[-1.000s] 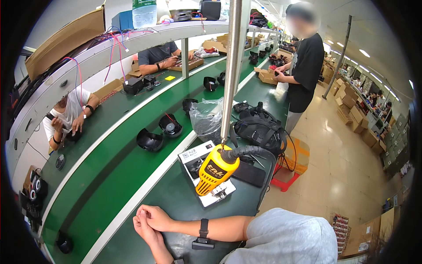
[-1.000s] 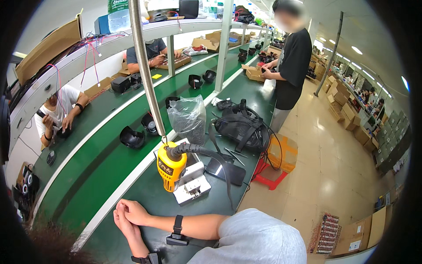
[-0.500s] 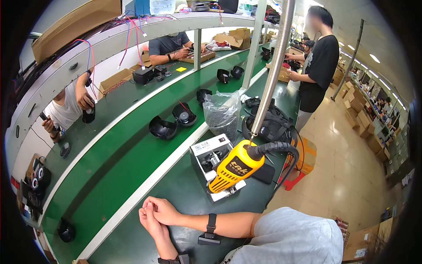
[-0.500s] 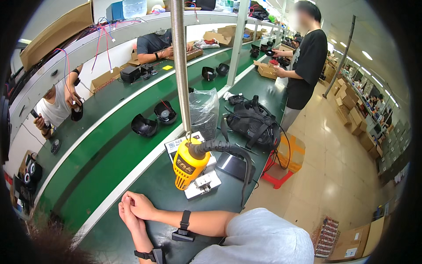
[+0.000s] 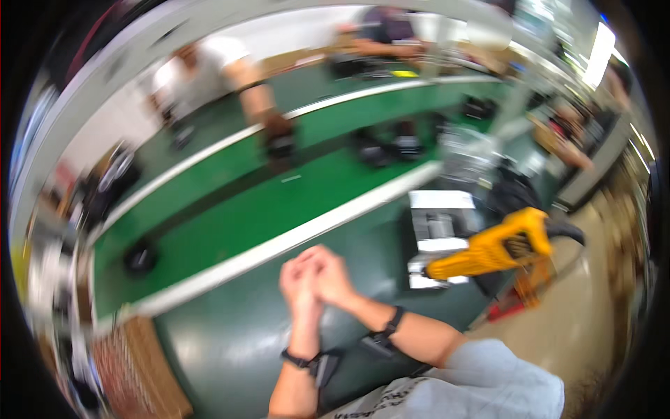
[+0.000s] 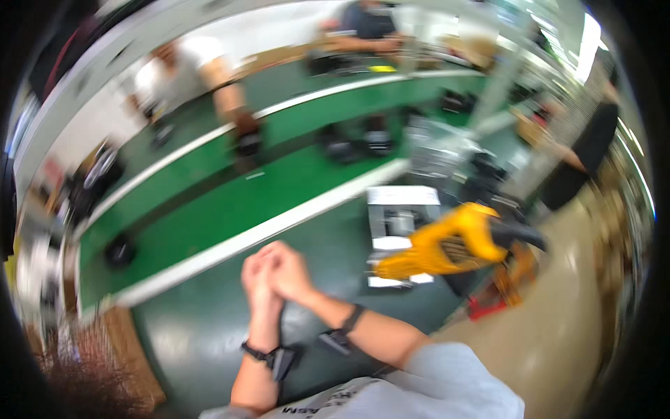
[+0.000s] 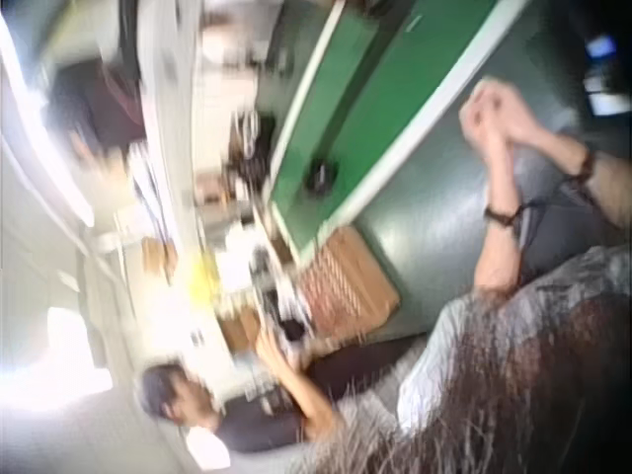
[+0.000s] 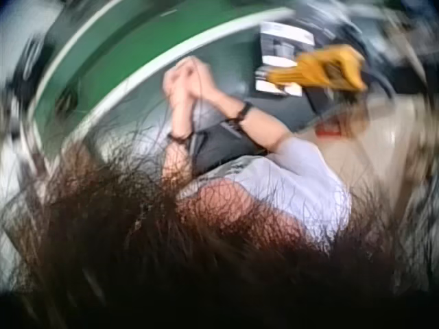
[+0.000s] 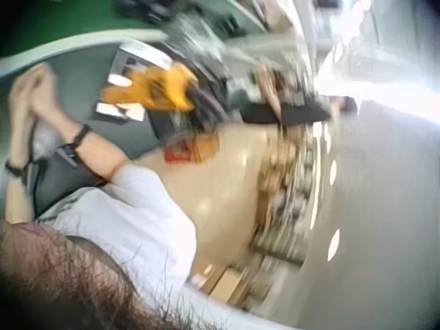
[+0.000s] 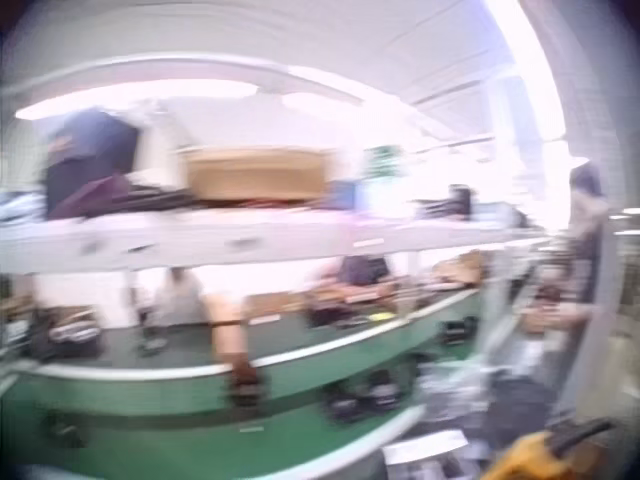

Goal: Assembling internal speaker components using an electric screwdriver.

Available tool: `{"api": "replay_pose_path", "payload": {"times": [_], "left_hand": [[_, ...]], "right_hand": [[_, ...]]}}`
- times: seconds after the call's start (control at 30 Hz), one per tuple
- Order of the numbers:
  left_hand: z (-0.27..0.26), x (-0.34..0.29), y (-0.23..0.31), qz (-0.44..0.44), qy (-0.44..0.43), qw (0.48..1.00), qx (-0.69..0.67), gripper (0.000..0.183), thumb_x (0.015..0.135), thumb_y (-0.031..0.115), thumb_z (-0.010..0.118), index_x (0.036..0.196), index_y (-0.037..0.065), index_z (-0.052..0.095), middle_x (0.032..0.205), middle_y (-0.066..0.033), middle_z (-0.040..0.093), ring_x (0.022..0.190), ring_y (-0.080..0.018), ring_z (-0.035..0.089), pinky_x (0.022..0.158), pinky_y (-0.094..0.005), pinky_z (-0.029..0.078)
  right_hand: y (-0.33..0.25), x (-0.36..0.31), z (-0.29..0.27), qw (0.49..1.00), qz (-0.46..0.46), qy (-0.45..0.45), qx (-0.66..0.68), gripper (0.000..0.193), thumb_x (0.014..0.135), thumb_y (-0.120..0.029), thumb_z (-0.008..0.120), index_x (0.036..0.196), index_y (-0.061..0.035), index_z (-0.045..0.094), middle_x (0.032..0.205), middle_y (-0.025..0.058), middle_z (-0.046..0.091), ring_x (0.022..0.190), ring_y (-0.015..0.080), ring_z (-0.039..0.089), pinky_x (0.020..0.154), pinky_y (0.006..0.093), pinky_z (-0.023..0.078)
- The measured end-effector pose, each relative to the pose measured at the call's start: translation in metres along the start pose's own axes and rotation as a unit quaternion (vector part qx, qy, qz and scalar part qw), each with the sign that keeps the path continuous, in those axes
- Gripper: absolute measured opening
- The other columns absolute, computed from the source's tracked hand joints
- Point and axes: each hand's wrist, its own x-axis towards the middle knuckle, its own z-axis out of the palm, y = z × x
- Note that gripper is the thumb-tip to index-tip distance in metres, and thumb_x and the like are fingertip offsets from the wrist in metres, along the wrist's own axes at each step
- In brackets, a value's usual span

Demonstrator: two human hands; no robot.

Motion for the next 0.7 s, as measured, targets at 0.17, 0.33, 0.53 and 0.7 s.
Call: {"api": "replay_pose_path", "payload": {"times": [0.17, 0.33, 0.53, 0.7], "left_hand": [[0.035, -0.007, -0.007, 0.054, -0.019, 0.998, 0.027, 0.025, 0.089, 0.006, 0.076, 0.088, 0.010, 0.052, 0.083, 0.0010, 0.062, 0.082, -0.0070, 0.061, 0.071, -0.0249, 0.053], [0.020, -0.007, -0.001, 0.035, -0.021, 0.998, -0.046, 0.037, 0.086, 0.004, 0.079, 0.084, 0.012, 0.042, 0.080, 0.0019, 0.060, 0.076, -0.0036, 0.060, 0.067, -0.0218, 0.051], [0.016, -0.013, -0.006, 0.016, -0.001, 0.998, -0.057, 0.038, 0.085, 0.006, 0.080, 0.082, 0.011, 0.042, 0.078, 0.0017, 0.052, 0.074, -0.0038, 0.052, 0.062, -0.0226, 0.046], [0.031, -0.006, -0.008, 0.056, -0.026, 0.998, -0.032, 0.028, 0.089, 0.000, 0.074, 0.087, 0.011, 0.048, 0.084, 0.0008, 0.060, 0.082, -0.0074, 0.061, 0.072, -0.0257, 0.053]], "right_hand": [[0.002, 0.004, -0.025, 0.996, 0.039, 0.008, 0.084, 0.009, 0.095, -0.003, 0.064, 0.103, -0.0028, 0.061, 0.091, 0.0051, 0.067, 0.084, 0.0122, 0.064, 0.076, 0.0261, 0.053], [0.009, -0.004, -0.004, 0.992, 0.054, -0.008, 0.111, 0.009, 0.100, -0.010, 0.065, 0.102, -0.0029, 0.060, 0.088, 0.0028, 0.063, 0.080, 0.0091, 0.060, 0.071, 0.0235, 0.050], [0.011, -0.007, -0.007, 0.996, 0.022, -0.018, 0.081, 0.011, 0.100, -0.011, 0.065, 0.104, -0.0036, 0.060, 0.089, -0.0003, 0.061, 0.080, 0.0067, 0.058, 0.070, 0.0208, 0.047], [-0.006, 0.001, -0.018, 0.991, 0.044, 0.007, 0.123, 0.006, 0.097, -0.003, 0.063, 0.103, -0.0030, 0.061, 0.092, 0.0027, 0.066, 0.084, 0.0091, 0.062, 0.074, 0.0242, 0.052]]}}
